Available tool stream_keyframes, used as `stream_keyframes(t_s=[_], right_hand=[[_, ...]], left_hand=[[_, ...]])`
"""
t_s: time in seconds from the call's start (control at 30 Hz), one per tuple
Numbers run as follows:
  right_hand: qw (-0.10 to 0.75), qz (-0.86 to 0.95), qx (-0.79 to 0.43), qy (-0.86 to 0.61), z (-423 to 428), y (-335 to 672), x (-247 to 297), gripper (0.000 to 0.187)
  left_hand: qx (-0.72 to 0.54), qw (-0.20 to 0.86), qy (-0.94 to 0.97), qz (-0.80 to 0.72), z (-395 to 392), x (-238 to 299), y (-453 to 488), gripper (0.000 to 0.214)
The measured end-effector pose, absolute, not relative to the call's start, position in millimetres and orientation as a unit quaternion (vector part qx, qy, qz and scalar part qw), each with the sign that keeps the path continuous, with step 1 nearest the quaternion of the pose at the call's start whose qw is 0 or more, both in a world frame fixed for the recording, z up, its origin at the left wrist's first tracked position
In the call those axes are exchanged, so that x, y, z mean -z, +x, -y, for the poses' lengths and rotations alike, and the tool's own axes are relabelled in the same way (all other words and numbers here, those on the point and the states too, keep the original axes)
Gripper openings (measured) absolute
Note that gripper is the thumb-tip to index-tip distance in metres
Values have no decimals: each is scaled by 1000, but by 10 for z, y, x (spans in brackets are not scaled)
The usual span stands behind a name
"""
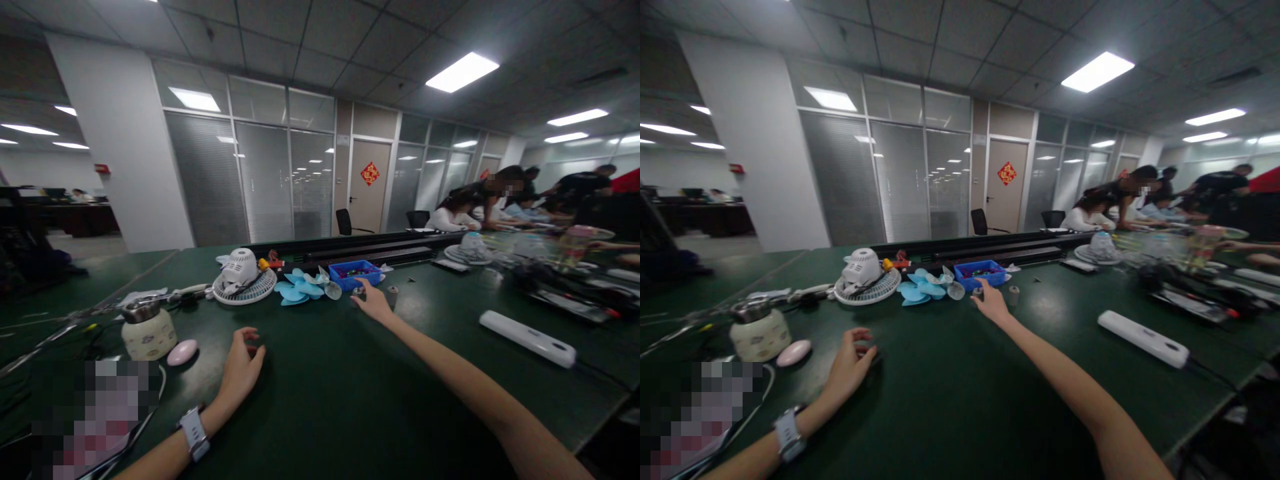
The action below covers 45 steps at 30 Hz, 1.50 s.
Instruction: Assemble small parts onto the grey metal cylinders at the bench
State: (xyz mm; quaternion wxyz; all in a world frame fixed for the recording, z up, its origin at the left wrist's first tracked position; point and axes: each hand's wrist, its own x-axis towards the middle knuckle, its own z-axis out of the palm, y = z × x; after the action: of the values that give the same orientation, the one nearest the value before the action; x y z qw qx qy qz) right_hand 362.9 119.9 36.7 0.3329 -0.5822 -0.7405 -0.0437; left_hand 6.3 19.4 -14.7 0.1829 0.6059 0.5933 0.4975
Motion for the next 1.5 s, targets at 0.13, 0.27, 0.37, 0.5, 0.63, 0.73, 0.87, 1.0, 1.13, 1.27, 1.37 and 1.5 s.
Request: stream_keyframes(t_s=[0.13, 0.27, 0.37, 0.5, 0.63, 0.73, 0.87, 1.0, 1.13, 1.27, 1.37, 1.5], right_hand=[[380, 818, -122, -415, -666, 3000, -409, 69], [347, 853, -217, -325, -230, 2490, -415, 76], [345, 858, -227, -305, -124, 2332, -318, 76], [362, 851, -220, -309, -147, 2306, -161, 78], [353, 854, -210, -320, -148, 2319, -95, 75], [342, 861, -198, -319, -114, 2315, -105, 72], [337, 862, -195, -325, -83, 2312, -127, 71], [339, 861, -188, -328, -97, 2312, -110, 71], [338, 862, -185, -328, -110, 2308, -89, 71], [333, 862, -178, -338, -97, 2308, -102, 74], [327, 862, -179, -343, -84, 2315, -128, 75], [310, 868, -166, -351, -69, 2324, -155, 71]], left_hand=[[-494, 165, 636, -569, -96, 40, 143, 40], [-475, 115, 688, -536, 49, -109, 234, 32], [-456, 91, 731, -499, 141, -195, 271, 28], [-417, 87, 784, -451, 197, -246, 287, 28], [-364, 90, 822, -428, 209, -248, 293, 34], [-335, 75, 844, -411, 218, -261, 303, 36], [-337, 74, 845, -409, 215, -314, 349, 34], [-377, 117, 812, -429, 182, -360, 420, 30], [-413, 145, 768, -468, 164, -413, 481, 28], [-486, 170, 710, -480, 139, -494, 476, 28], [-511, 171, 679, -499, 84, -471, 387, 35], [-440, 205, 701, -522, 16, -265, 238, 47]])
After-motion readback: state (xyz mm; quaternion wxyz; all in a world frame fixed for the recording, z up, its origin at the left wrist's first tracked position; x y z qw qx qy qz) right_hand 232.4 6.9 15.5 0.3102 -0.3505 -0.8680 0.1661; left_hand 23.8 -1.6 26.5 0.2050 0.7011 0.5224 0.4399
